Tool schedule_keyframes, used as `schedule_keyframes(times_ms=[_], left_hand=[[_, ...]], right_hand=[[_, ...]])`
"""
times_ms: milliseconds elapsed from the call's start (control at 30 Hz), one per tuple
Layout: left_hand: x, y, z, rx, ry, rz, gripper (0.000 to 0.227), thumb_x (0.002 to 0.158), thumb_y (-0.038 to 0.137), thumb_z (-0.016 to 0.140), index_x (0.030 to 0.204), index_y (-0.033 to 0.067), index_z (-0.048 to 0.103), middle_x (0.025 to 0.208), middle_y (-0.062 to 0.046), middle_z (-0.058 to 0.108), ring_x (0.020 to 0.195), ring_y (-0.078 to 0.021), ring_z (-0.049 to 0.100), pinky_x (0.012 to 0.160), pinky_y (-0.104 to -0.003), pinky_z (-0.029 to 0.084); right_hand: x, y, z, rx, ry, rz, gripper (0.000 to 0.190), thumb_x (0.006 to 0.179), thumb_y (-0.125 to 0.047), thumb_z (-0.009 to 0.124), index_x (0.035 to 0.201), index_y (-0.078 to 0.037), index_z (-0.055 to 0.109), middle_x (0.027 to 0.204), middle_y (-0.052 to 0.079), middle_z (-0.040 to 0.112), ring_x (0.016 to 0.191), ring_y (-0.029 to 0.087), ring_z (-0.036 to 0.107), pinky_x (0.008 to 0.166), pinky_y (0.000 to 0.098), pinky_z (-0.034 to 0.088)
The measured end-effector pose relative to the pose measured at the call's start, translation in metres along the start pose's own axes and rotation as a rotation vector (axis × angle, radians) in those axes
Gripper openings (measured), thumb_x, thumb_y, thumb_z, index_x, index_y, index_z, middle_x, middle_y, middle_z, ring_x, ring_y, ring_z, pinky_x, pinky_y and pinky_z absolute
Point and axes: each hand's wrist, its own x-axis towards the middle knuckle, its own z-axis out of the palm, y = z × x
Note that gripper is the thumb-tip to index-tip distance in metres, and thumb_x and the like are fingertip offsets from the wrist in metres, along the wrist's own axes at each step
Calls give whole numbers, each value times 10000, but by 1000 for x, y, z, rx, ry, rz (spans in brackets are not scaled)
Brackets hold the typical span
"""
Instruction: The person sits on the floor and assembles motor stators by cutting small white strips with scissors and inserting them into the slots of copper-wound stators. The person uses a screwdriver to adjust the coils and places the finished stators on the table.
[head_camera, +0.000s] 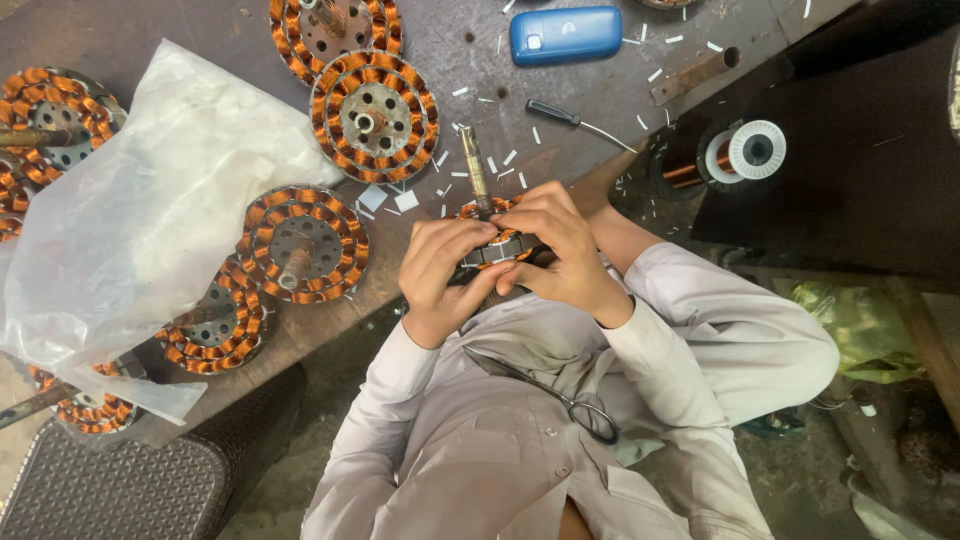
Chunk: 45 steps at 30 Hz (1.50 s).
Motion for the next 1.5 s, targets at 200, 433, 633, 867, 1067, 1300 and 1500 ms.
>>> schedule_keyframes(times_ms=[200,433,633,867,1067,1300,1500], left_hand=[[-3,-1,0,-4,22,20,407,789,160,919,1095,33,683,1067,-96,727,972,-276,696,844,-387,524],[2,-3,-9,-50,-67,5,391,791,149,895,1110,58,688,1113,-72,716,1001,-275,676,857,-382,524],[13,-4,-14,-60,-126,-26,406,790,158,893,1130,56,697,1134,-72,713,1026,-279,665,878,-379,532],[26,2,-13,-41,-183,-63,380,796,151,887,1119,62,707,1131,-77,705,1004,-274,657,868,-375,514],[32,0,-20,-99,-261,-69,363,813,137,883,1110,65,688,1144,-82,701,1028,-264,663,888,-367,517],[38,4,-20,-65,-285,-94,371,811,153,874,1114,46,689,1140,-95,696,1035,-283,651,900,-385,505],[39,0,-20,-64,-329,-39,350,821,175,879,1092,63,689,1141,-86,701,1028,-271,648,882,-378,498]], right_hand=[[-1,-3,5,-22,20,-19,631,789,-495,838,1188,-36,669,1119,82,689,1089,307,610,954,404,511],[3,-9,3,-79,-38,-23,619,845,-489,819,1228,-50,609,1189,81,648,1118,303,571,995,414,482],[7,-12,2,-86,-37,34,669,828,-507,827,1250,-43,596,1177,116,591,1089,299,551,951,398,468],[8,-7,-1,-46,-13,64,656,833,-492,834,1235,-34,591,1175,120,592,1082,291,561,936,389,463],[4,1,3,-48,13,9,614,839,-454,869,1223,-57,600,1159,97,605,1079,285,565,932,381,475],[4,3,4,-65,41,3,672,804,-487,868,1210,-34,581,1137,115,581,1047,290,554,907,393,467],[0,14,5,-55,73,-66,660,793,-493,882,1176,-46,585,1122,113,603,1010,291,570,882,394,480]])
